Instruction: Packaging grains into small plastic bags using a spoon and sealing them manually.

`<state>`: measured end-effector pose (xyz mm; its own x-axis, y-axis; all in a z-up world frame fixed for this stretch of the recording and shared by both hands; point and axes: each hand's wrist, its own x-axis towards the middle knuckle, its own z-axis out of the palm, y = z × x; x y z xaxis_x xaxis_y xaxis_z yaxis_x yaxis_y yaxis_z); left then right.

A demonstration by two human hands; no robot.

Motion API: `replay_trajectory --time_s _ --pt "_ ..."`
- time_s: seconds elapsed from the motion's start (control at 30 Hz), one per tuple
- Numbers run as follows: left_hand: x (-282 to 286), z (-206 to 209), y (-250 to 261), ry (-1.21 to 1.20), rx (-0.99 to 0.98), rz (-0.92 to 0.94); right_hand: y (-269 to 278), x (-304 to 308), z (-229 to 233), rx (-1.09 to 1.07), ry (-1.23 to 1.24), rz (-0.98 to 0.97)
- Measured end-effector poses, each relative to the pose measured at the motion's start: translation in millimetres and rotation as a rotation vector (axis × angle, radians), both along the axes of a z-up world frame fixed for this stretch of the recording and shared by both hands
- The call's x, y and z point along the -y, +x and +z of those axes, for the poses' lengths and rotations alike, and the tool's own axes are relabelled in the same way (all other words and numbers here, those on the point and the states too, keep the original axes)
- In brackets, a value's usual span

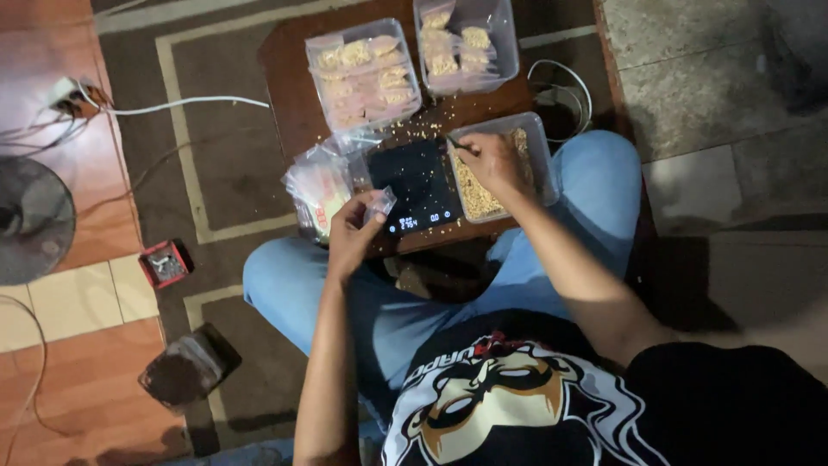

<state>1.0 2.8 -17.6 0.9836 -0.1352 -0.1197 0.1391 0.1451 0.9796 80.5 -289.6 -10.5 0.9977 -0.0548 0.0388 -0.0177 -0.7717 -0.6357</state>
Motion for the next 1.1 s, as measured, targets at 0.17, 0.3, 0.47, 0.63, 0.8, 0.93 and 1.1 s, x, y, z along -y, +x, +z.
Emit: replay_trajectory --time_s 0.17,0.3,0.47,0.63,0.8,0.93,1.1 --pt "-2 6 2 -0.009 0.013 -0.032 0 8 -7 -0.018 -0.068 -0.030" --pt "-3 15 -4 -0.002 -0.012 -0.036 -10 30 -2 0.089 -0.083 -0.064" --pt "-3 9 -1 0.021 -0.004 -0.024 -16 63 -25 0.085 -0.070 -0.105" --pt "0 7 3 0.053 -0.005 -0.001 -16 63 -15 0.105 -0.011 -0.096" --pt "1 13 0 0.077 0.005 0.051 -18 55 -9 0.221 -0.106 -0.178" --pt "3 13 0 0.062 0.006 0.058 -17 24 9 0.200 -0.055 -0.168" --pt "5 18 1 0.052 0.037 0.018 -15 13 4 0.084 -0.007 -0.182"
